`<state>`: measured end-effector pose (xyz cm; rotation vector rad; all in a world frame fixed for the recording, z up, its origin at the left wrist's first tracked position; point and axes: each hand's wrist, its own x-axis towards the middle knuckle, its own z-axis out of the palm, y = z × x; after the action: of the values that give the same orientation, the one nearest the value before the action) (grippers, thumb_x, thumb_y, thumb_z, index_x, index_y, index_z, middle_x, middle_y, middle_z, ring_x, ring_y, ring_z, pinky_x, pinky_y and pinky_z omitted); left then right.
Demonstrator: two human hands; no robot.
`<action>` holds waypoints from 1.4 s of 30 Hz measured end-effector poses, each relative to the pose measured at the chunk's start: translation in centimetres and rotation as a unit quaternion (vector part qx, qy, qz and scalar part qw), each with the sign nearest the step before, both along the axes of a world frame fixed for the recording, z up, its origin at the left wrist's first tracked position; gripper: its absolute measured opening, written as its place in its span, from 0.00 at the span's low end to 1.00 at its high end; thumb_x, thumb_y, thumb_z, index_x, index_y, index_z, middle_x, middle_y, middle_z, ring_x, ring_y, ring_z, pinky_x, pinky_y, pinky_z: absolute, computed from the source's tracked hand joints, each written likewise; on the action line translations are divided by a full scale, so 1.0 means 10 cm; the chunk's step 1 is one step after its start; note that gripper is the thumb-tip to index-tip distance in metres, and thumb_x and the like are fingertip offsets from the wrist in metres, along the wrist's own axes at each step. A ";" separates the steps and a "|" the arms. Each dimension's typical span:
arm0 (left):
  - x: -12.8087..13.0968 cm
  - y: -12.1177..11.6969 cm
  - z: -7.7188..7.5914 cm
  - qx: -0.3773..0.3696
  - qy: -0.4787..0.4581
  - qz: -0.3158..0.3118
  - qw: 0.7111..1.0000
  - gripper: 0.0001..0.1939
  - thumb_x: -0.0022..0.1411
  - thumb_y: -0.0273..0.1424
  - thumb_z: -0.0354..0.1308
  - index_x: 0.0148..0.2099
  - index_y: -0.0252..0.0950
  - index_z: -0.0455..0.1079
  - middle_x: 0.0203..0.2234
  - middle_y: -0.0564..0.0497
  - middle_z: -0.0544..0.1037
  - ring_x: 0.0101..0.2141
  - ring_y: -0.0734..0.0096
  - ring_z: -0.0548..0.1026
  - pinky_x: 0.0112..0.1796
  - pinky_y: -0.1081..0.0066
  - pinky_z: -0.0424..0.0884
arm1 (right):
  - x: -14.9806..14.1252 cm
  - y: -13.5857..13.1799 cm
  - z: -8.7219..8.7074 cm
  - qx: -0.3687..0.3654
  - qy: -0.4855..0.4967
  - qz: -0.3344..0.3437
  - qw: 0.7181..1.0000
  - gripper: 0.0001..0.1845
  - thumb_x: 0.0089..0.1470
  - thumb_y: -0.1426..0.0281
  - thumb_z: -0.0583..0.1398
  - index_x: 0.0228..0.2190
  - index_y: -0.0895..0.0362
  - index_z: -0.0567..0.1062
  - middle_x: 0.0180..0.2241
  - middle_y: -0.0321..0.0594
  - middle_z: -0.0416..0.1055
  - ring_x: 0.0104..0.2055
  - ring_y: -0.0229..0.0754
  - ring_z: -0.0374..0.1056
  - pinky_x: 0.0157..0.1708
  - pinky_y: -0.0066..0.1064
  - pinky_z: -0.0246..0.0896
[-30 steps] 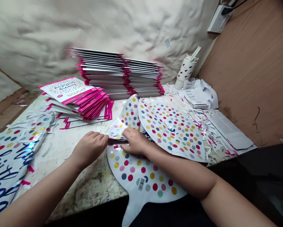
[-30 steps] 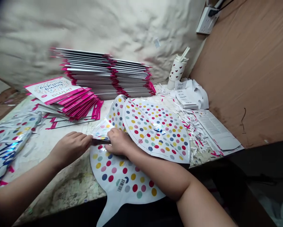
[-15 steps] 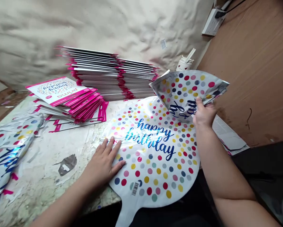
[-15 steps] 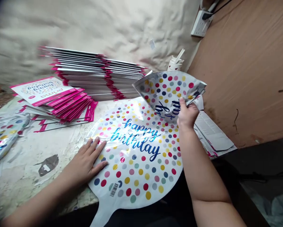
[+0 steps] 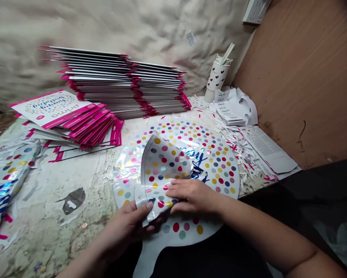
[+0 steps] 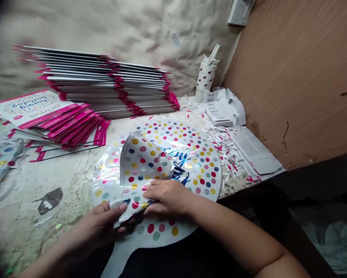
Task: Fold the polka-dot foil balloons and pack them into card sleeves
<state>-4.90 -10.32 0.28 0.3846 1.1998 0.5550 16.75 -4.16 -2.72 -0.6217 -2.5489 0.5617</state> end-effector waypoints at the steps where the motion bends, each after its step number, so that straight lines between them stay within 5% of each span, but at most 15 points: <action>1: 0.00 0.01 0.00 -0.005 0.002 0.009 1.000 0.17 0.50 0.38 0.64 0.38 0.32 0.71 0.25 0.48 0.76 0.25 0.76 0.72 0.25 0.80 0.67 | 0.03 0.03 0.04 -0.031 -0.004 0.009 0.999 0.16 0.55 0.64 0.56 0.44 0.57 0.73 0.46 0.41 0.73 0.52 0.41 0.65 0.54 0.32 0.59; 10: -0.07 0.08 -0.05 0.013 0.023 0.029 0.999 0.13 0.53 0.37 0.62 0.37 0.32 0.71 0.26 0.49 0.76 0.26 0.76 0.73 0.25 0.79 0.69 | 0.02 0.04 0.19 -0.027 -0.045 0.016 0.998 0.18 0.53 0.76 0.52 0.46 0.59 0.70 0.48 0.45 0.71 0.50 0.40 0.67 0.49 0.31 0.62; 15: -0.09 0.11 0.03 0.028 0.038 0.026 0.999 0.14 0.55 0.38 0.60 0.39 0.31 0.72 0.28 0.46 0.77 0.31 0.70 0.75 0.28 0.76 0.71 | -0.05 0.05 0.13 -0.012 -0.044 0.012 0.999 0.17 0.54 0.69 0.54 0.45 0.61 0.70 0.47 0.50 0.71 0.49 0.45 0.68 0.47 0.35 0.64; 19: -0.11 0.13 0.07 0.065 0.031 0.018 0.997 0.14 0.53 0.38 0.61 0.38 0.33 0.73 0.27 0.48 0.77 0.29 0.71 0.74 0.29 0.76 0.70 | -0.10 0.12 0.13 -0.125 0.035 -0.029 0.991 0.11 0.54 0.71 0.54 0.37 0.56 0.75 0.36 0.42 0.76 0.37 0.40 0.72 0.40 0.32 0.67; 22: -0.24 0.17 0.07 0.086 0.065 -0.010 0.994 0.14 0.52 0.40 0.61 0.34 0.33 0.72 0.25 0.50 0.76 0.27 0.72 0.72 0.28 0.76 0.68 | -0.02 0.31 0.19 -0.300 0.237 -0.128 0.915 0.08 0.53 0.69 0.56 0.34 0.55 0.74 0.32 0.36 0.75 0.32 0.36 0.71 0.33 0.28 0.68; 25: -0.47 0.26 0.13 0.097 0.153 -0.082 0.980 0.15 0.53 0.43 0.60 0.33 0.35 0.72 0.25 0.51 0.77 0.26 0.72 0.72 0.28 0.76 0.66 | 0.18 0.61 0.24 -0.385 0.510 -0.286 0.714 0.04 0.51 0.68 0.57 0.29 0.56 0.68 0.26 0.32 0.72 0.27 0.34 0.69 0.28 0.25 0.67; 27: -0.62 0.36 0.24 0.129 0.296 -0.180 0.929 0.19 0.53 0.47 0.56 0.28 0.35 0.71 0.21 0.53 0.75 0.22 0.73 0.70 0.25 0.76 0.64 | 0.34 0.78 0.24 -0.403 0.602 -0.350 0.593 0.07 0.49 0.69 0.59 0.26 0.55 0.64 0.21 0.29 0.69 0.22 0.32 0.67 0.24 0.24 0.66; 28: -0.67 0.42 0.31 0.160 0.406 -0.222 0.872 0.22 0.53 0.50 0.54 0.26 0.35 0.71 0.18 0.52 0.73 0.20 0.72 0.68 0.23 0.75 0.62 | 0.41 0.85 0.24 -0.411 0.620 -0.368 0.558 0.08 0.48 0.70 0.60 0.26 0.55 0.62 0.20 0.28 0.68 0.20 0.33 0.67 0.23 0.24 0.66; 31: -0.57 0.67 0.44 0.322 0.700 -0.231 0.594 0.25 0.57 0.52 0.47 0.27 0.35 0.70 0.20 0.49 0.72 0.23 0.66 0.68 0.22 0.72 0.59 | 0.53 0.95 0.19 -0.415 0.637 -0.392 0.517 0.09 0.46 0.73 0.60 0.27 0.55 0.62 0.20 0.28 0.68 0.21 0.33 0.68 0.23 0.26 0.67; 33: -0.31 0.87 0.40 0.456 0.715 -0.220 0.481 0.23 0.62 0.45 0.42 0.33 0.34 0.71 0.29 0.45 0.75 0.30 0.62 0.71 0.27 0.68 0.64 | 0.55 0.96 0.13 -0.413 0.642 -0.401 0.507 0.08 0.47 0.76 0.59 0.29 0.55 0.63 0.20 0.28 0.69 0.22 0.34 0.69 0.25 0.27 0.68; 37: 0.31 1.21 -0.01 0.570 0.569 -0.352 0.478 0.25 0.64 0.41 0.42 0.57 0.32 0.61 0.55 0.38 0.64 0.54 0.56 0.64 0.49 0.59 0.63 | 0.62 0.99 0.01 -0.443 0.628 -0.415 0.487 0.11 0.45 0.81 0.57 0.31 0.56 0.66 0.22 0.30 0.71 0.24 0.35 0.70 0.25 0.28 0.70; 42: 0.62 1.27 -0.30 0.585 0.521 -0.403 0.474 0.26 0.64 0.36 0.41 0.61 0.32 0.55 0.61 0.38 0.56 0.60 0.50 0.51 0.55 0.48 0.54 | 0.89 1.15 -0.09 -0.499 0.585 -0.424 0.478 0.08 0.46 0.82 0.57 0.29 0.60 0.69 0.23 0.37 0.73 0.23 0.37 0.70 0.21 0.28 0.70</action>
<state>1.30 2.40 -2.75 2.6731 1.3280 0.1254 25.68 7.32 -3.59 -1.1361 -0.2573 1.3659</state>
